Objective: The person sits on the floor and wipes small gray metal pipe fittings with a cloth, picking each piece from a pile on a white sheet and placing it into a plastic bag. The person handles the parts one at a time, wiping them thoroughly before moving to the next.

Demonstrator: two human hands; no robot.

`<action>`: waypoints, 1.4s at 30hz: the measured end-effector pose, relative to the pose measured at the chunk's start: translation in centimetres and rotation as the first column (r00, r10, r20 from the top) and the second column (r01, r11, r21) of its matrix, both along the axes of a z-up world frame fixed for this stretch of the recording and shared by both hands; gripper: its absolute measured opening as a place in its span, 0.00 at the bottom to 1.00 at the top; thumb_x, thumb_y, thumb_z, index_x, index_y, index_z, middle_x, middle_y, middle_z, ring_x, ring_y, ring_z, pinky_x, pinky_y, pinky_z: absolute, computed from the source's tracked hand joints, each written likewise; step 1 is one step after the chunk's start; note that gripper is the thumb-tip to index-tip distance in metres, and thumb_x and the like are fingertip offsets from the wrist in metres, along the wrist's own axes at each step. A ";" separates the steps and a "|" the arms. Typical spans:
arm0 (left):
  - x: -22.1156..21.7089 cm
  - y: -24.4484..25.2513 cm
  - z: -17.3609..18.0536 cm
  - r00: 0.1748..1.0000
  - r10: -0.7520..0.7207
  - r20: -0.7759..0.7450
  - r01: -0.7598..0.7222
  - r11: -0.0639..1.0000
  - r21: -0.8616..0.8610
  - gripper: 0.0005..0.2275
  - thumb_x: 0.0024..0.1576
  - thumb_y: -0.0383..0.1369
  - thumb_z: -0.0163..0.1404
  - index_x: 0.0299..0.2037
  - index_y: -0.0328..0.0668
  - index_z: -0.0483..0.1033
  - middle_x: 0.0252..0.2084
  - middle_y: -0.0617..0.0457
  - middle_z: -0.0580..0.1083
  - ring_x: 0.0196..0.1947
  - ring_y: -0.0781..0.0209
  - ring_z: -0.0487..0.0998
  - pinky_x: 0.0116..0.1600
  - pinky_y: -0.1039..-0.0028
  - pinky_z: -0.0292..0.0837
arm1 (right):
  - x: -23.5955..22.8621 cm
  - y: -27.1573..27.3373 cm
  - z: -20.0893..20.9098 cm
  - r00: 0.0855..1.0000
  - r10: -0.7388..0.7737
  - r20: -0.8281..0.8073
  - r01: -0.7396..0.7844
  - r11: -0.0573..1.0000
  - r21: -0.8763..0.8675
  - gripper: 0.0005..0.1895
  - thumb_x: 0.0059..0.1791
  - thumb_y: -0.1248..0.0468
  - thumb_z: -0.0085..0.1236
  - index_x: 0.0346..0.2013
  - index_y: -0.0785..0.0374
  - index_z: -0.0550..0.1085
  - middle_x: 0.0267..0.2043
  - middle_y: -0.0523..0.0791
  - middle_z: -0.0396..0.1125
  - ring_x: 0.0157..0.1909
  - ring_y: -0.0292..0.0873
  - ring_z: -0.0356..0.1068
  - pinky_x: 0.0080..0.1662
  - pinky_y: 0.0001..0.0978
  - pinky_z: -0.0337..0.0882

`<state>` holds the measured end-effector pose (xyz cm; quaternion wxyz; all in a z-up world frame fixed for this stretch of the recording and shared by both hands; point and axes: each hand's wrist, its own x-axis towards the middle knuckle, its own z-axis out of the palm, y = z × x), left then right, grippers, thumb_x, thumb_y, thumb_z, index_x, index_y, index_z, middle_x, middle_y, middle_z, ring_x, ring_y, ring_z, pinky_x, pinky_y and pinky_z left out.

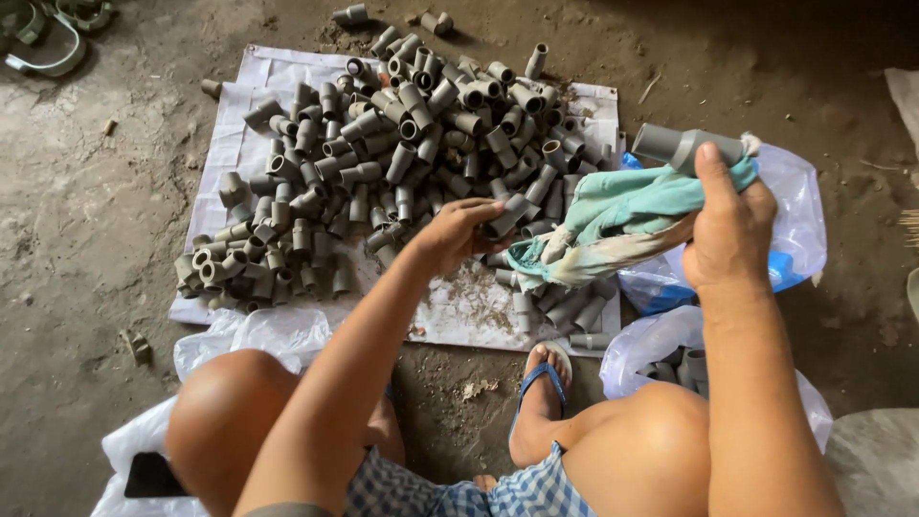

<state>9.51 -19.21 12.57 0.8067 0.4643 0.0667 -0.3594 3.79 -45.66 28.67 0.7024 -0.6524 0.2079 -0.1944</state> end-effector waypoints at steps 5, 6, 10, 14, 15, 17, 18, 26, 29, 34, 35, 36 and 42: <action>-4.0 -1.3 -7.8 0.900 0.276 -0.336 -0.287 0.958 0.016 0.17 0.63 0.32 0.50 0.55 0.23 0.63 0.38 0.30 0.75 0.27 0.48 0.80 0.35 0.70 0.84 | -0.4 -0.6 0.3 1.000 0.015 -0.002 -0.015 1.000 0.007 0.11 0.49 0.56 0.63 0.41 0.57 0.79 0.41 0.39 0.77 0.46 0.37 0.79 0.52 0.31 0.85; -4.7 -1.5 -8.9 0.818 0.380 -0.432 -0.369 0.923 0.112 0.20 0.61 0.32 0.53 0.58 0.25 0.62 0.38 0.35 0.72 0.26 0.48 0.80 0.35 0.70 0.85 | -0.5 -0.8 0.3 1.000 0.028 0.000 -0.028 0.999 -0.034 0.11 0.50 0.55 0.63 0.42 0.56 0.79 0.42 0.38 0.77 0.47 0.36 0.79 0.54 0.29 0.84; -7.1 -1.6 -14.8 0.601 0.554 -0.576 -0.492 0.824 0.280 0.17 0.61 0.32 0.54 0.55 0.29 0.66 0.46 0.41 0.71 0.32 0.49 0.81 0.38 0.70 0.86 | -0.6 -0.4 0.5 0.990 0.137 0.040 -0.129 0.979 -0.155 0.11 0.53 0.55 0.62 0.48 0.53 0.79 0.49 0.34 0.76 0.55 0.33 0.77 0.63 0.26 0.82; -8.5 -1.3 -16.2 0.561 0.564 -0.607 -0.492 0.816 0.304 0.19 0.62 0.30 0.52 0.61 0.31 0.65 0.55 0.37 0.70 0.40 0.44 0.82 0.43 0.67 0.87 | -1.2 -0.6 0.3 0.977 0.212 0.020 -0.203 0.957 -0.206 0.09 0.56 0.56 0.58 0.49 0.54 0.76 0.50 0.33 0.73 0.57 0.32 0.74 0.63 0.29 0.80; -8.8 -1.3 -16.5 0.547 0.570 -0.613 -0.488 0.812 0.319 0.18 0.62 0.30 0.53 0.60 0.31 0.66 0.54 0.36 0.72 0.38 0.44 0.82 0.41 0.68 0.87 | -1.4 -0.7 0.1 0.974 0.228 0.013 -0.220 0.953 -0.209 0.09 0.57 0.56 0.58 0.48 0.54 0.77 0.48 0.34 0.73 0.55 0.33 0.75 0.62 0.30 0.82; -9.0 -1.2 -17.0 0.534 0.573 -0.621 -0.481 0.810 0.335 0.18 0.61 0.31 0.54 0.58 0.31 0.67 0.53 0.36 0.73 0.36 0.45 0.82 0.40 0.69 0.87 | -1.6 -1.1 -0.1 0.971 0.240 0.002 -0.234 0.949 -0.211 0.08 0.57 0.56 0.59 0.47 0.55 0.77 0.47 0.35 0.73 0.53 0.34 0.76 0.60 0.31 0.84; -9.0 -1.1 -17.3 0.528 0.573 -0.627 -0.479 0.810 0.337 0.18 0.61 0.31 0.54 0.59 0.32 0.67 0.53 0.35 0.73 0.35 0.45 0.83 0.38 0.69 0.87 | -1.8 -1.3 -0.1 0.967 0.254 -0.012 -0.250 0.942 -0.224 0.08 0.58 0.56 0.59 0.48 0.55 0.76 0.47 0.35 0.72 0.54 0.34 0.75 0.60 0.30 0.82; -9.0 -0.9 -20.6 0.494 0.579 -0.649 -0.492 0.801 0.340 0.19 0.63 0.31 0.51 0.62 0.33 0.62 0.52 0.36 0.73 0.33 0.46 0.83 0.38 0.70 0.87 | -1.6 -1.6 -0.7 0.965 0.259 -0.035 -0.259 0.933 -0.252 0.10 0.57 0.55 0.59 0.49 0.55 0.76 0.48 0.35 0.72 0.54 0.33 0.73 0.60 0.29 0.81; -9.1 -0.7 -21.4 0.466 0.573 -0.674 -0.478 0.804 0.354 0.17 0.63 0.30 0.51 0.60 0.34 0.67 0.49 0.31 0.78 0.28 0.50 0.83 0.33 0.73 0.85 | -1.5 -1.6 -1.0 0.964 0.261 -0.048 -0.264 0.922 -0.284 0.09 0.58 0.56 0.59 0.50 0.55 0.77 0.48 0.35 0.72 0.54 0.33 0.73 0.59 0.28 0.80; -7.5 2.3 -14.3 0.778 0.443 -0.446 -0.060 0.759 0.649 0.13 0.69 0.38 0.43 0.48 0.31 0.67 0.45 0.37 0.74 0.34 0.48 0.80 0.36 0.66 0.84 | -1.3 -1.1 -0.7 0.954 0.296 -0.045 -0.293 0.894 -0.340 0.11 0.59 0.55 0.60 0.51 0.56 0.77 0.51 0.35 0.73 0.56 0.32 0.73 0.62 0.25 0.79; -5.6 3.1 -12.1 0.779 0.443 -0.444 -0.060 0.757 0.650 0.13 0.69 0.38 0.43 0.48 0.31 0.67 0.45 0.37 0.74 0.34 0.48 0.80 0.36 0.66 0.84 | -1.2 -1.1 -0.8 0.954 0.296 -0.043 -0.292 0.895 -0.338 0.11 0.59 0.55 0.60 0.51 0.56 0.77 0.51 0.35 0.73 0.56 0.32 0.73 0.62 0.25 0.79; -3.8 3.9 -9.9 0.912 0.339 -0.231 -0.095 0.722 0.685 0.24 0.66 0.46 0.42 0.62 0.33 0.55 0.39 0.46 0.73 0.29 0.60 0.75 0.31 0.75 0.78 | -1.1 -1.1 -0.9 0.948 0.317 -0.021 -0.296 0.859 -0.418 0.11 0.61 0.55 0.62 0.50 0.58 0.77 0.50 0.35 0.71 0.55 0.32 0.71 0.61 0.27 0.77; 1.3 0.6 11.3 0.633 -0.055 0.772 -0.452 0.783 0.427 0.20 0.61 0.56 0.38 0.48 0.52 0.70 0.44 0.55 0.76 0.42 0.63 0.77 0.47 0.71 0.72 | -0.5 2.1 0.6 0.928 0.370 0.045 -0.323 0.858 -0.399 0.11 0.60 0.55 0.64 0.45 0.60 0.77 0.44 0.36 0.71 0.50 0.34 0.72 0.55 0.31 0.78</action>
